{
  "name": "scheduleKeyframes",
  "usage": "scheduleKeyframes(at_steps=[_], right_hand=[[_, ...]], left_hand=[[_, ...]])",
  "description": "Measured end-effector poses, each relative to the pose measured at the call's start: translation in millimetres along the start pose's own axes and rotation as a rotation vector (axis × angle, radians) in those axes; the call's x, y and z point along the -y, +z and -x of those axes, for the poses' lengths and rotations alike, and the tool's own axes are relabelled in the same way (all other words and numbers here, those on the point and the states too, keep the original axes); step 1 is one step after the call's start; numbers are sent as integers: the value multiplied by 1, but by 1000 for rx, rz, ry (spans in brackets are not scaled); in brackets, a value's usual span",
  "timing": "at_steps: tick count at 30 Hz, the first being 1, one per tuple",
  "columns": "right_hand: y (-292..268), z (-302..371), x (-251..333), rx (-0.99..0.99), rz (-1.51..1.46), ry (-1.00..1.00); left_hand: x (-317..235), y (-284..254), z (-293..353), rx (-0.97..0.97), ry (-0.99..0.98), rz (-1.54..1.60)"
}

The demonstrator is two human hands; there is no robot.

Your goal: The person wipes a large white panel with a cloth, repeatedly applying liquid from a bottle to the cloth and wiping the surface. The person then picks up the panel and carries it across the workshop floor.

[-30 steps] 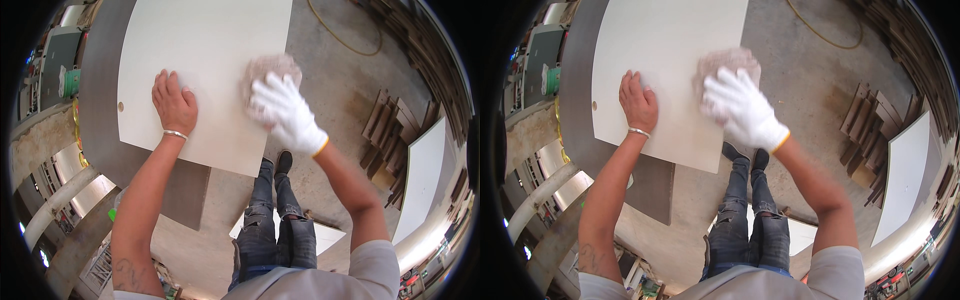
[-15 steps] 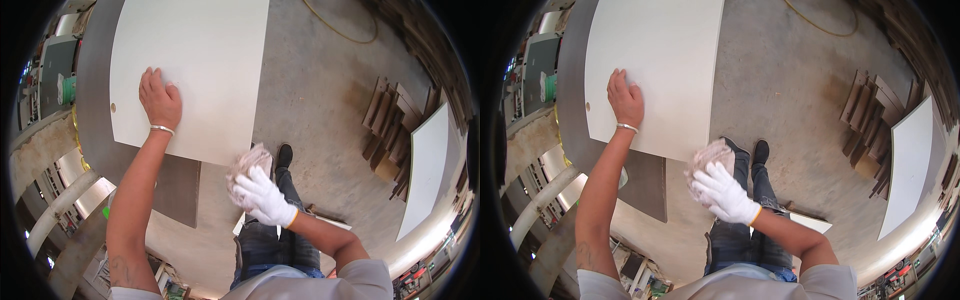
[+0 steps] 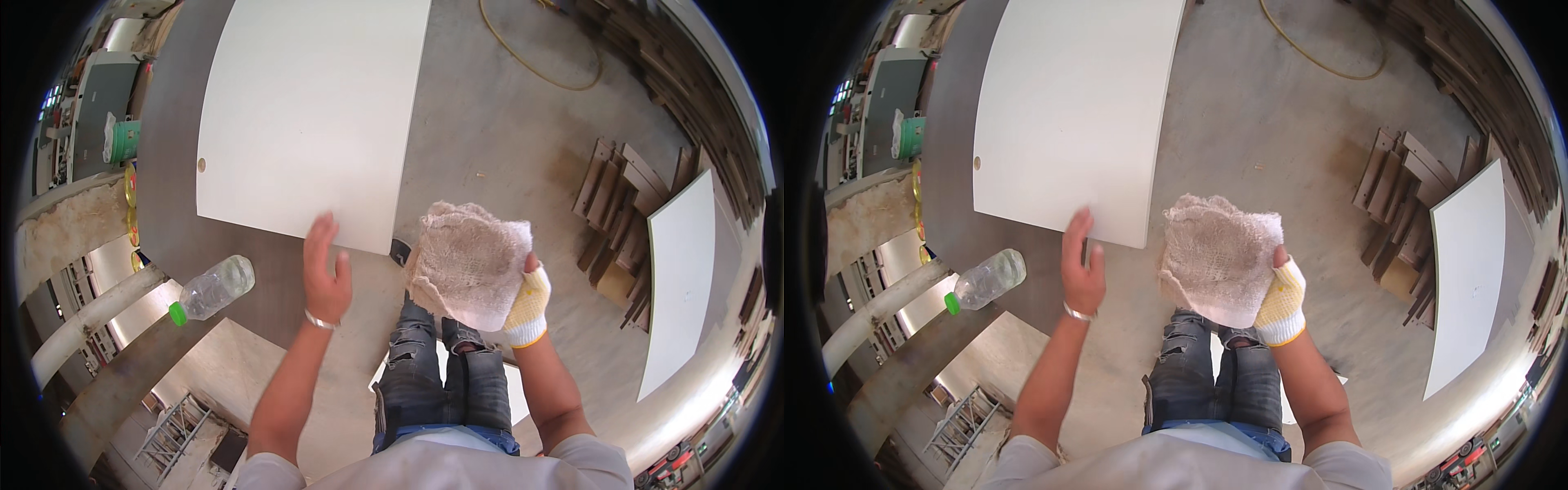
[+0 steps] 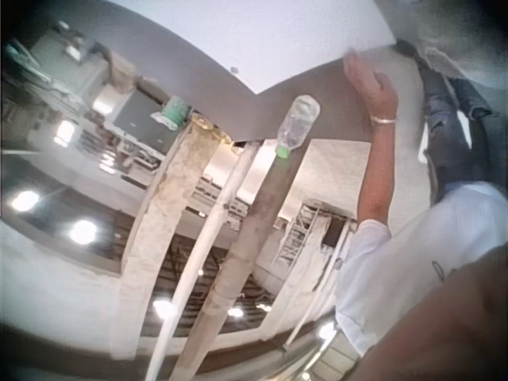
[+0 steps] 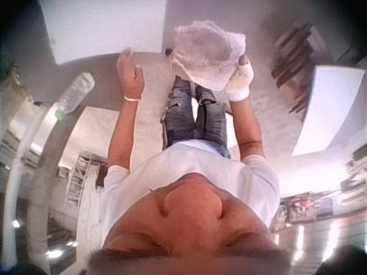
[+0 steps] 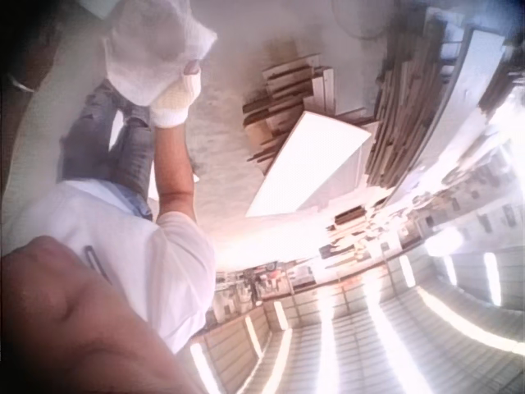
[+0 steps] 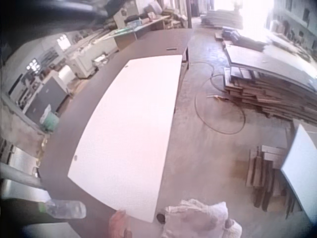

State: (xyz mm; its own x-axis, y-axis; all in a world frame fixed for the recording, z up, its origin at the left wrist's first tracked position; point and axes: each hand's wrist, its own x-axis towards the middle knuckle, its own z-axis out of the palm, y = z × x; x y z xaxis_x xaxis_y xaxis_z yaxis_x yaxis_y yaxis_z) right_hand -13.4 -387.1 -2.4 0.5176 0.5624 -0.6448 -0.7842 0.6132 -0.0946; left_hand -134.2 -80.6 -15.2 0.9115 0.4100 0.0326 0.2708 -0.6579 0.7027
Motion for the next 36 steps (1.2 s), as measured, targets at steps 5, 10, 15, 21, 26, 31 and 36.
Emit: scheduleKeyframes(at_steps=[5, 10, 15, 21, 26, 31, 36], right_hand=[[24, -16, 20, 234, 169, -45], [75, -37, -19, -38, 457, 52], [104, -32, -56, 161, 690, 387], [114, -26, -103, 385, 804, 767], [110, -30, -102, 482, 511, 713], [85, -14, -135, 441, 313, 707], [95, -18, -166, 287, 503, 677]], left_hand=[[-1, -22, 127, -158, -358, -29], [-5, -54, 147, -216, -564, 274], [-68, -103, 59, -123, -130, 192], [-49, -121, 33, 239, -390, 285], [-36, -126, 79, -129, -539, 430], [-56, -111, 98, -535, -575, 422], [-73, -115, 88, -545, -587, 552]])
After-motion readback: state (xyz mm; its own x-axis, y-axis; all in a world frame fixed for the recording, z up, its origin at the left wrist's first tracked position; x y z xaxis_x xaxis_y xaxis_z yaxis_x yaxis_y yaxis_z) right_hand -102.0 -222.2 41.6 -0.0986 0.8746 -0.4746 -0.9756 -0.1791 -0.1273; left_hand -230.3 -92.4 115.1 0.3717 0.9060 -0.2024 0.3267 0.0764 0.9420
